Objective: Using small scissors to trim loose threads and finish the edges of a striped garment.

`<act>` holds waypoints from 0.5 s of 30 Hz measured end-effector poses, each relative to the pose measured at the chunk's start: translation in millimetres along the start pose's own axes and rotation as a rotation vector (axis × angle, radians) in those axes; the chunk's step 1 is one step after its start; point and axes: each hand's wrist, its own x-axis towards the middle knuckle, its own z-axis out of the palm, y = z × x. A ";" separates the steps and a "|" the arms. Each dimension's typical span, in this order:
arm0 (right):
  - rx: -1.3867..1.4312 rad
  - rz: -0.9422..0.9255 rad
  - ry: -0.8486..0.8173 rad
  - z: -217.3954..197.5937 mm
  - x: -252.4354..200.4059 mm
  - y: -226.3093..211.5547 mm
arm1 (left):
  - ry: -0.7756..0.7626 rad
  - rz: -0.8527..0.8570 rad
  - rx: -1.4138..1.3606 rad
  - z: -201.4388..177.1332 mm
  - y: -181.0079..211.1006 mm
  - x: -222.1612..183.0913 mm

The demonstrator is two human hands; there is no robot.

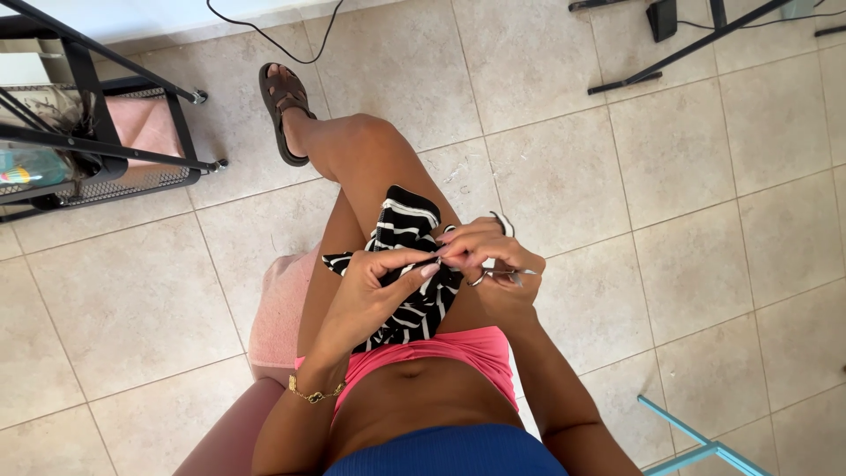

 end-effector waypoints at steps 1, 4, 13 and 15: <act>0.002 0.000 -0.001 -3.0 2.3 1.8 | 0.002 0.000 0.001 -2.8 -2.7 -0.9; -0.061 -0.026 0.035 -11.2 7.4 5.1 | -0.009 0.009 -0.032 -7.9 -7.5 -1.3; 0.255 0.351 -0.313 -4.2 17.9 -15.8 | -0.046 -0.004 -0.010 -4.0 1.6 5.8; 0.236 0.443 -0.433 -6.7 11.1 -11.9 | -0.058 0.059 0.057 1.3 23.6 9.3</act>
